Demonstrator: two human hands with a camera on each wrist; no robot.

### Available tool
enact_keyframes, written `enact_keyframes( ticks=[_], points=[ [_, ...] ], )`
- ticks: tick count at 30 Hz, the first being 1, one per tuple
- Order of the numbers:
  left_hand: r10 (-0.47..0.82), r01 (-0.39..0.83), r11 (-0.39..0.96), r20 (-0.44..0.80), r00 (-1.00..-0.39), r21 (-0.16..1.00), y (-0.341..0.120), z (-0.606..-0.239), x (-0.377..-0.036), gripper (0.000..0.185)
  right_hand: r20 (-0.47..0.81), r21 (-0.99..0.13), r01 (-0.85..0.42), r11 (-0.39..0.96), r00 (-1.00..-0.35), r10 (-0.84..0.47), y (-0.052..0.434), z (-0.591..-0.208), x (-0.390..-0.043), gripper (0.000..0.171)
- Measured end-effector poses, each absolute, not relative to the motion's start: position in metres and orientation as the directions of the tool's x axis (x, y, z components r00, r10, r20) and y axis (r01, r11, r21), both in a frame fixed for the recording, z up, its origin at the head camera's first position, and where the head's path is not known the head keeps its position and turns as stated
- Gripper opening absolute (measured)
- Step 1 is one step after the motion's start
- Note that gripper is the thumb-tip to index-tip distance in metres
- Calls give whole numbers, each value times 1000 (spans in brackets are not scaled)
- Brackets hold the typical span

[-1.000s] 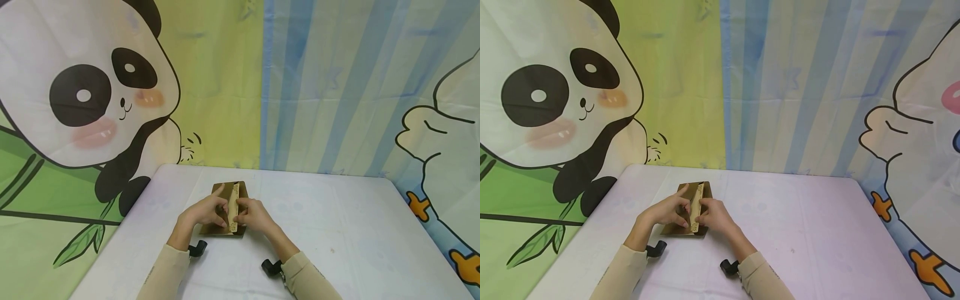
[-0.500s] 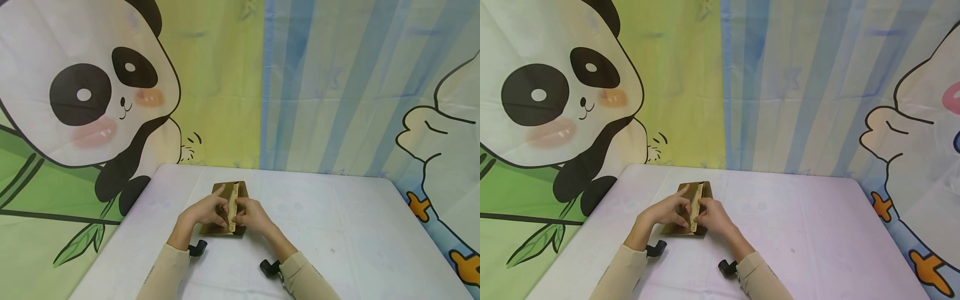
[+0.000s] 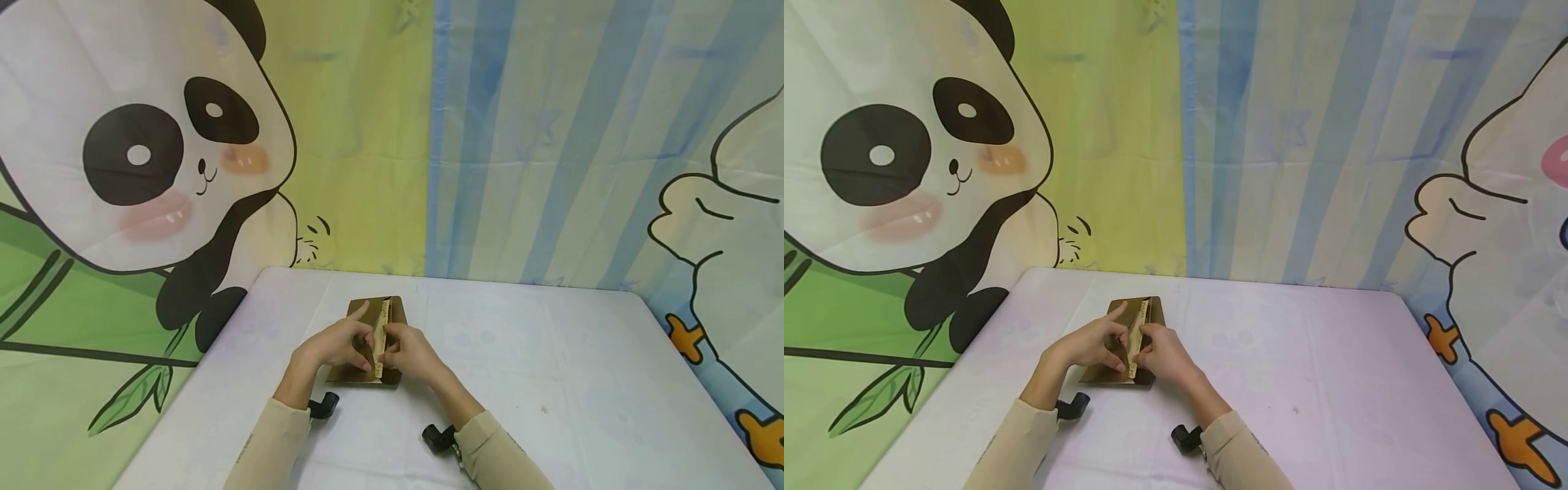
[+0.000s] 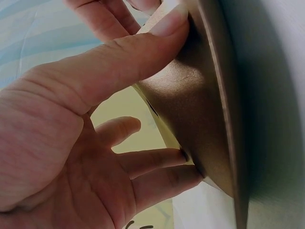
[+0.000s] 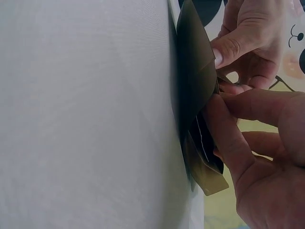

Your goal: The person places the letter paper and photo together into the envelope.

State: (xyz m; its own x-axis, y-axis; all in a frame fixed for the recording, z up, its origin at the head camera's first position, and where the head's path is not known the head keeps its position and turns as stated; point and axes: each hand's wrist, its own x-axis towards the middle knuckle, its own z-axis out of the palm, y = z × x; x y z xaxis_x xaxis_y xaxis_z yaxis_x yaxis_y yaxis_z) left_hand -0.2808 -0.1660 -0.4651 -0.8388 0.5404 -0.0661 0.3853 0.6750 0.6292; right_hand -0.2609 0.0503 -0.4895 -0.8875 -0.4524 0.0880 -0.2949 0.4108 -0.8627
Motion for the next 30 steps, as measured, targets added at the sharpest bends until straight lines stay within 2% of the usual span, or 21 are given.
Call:
enact_keyframes(
  ticks=[10,30],
  points=[
    [549,396,668,-58,-834,630,-167,-466,-282,36,108,-859,-321,399,-875,-473,47,-490,-262,64],
    [551,400,665,-52,-833,631,-166,-465,-280,34,73,-877,-288,385,-872,-484,41,-499,-265,60]
  ],
)
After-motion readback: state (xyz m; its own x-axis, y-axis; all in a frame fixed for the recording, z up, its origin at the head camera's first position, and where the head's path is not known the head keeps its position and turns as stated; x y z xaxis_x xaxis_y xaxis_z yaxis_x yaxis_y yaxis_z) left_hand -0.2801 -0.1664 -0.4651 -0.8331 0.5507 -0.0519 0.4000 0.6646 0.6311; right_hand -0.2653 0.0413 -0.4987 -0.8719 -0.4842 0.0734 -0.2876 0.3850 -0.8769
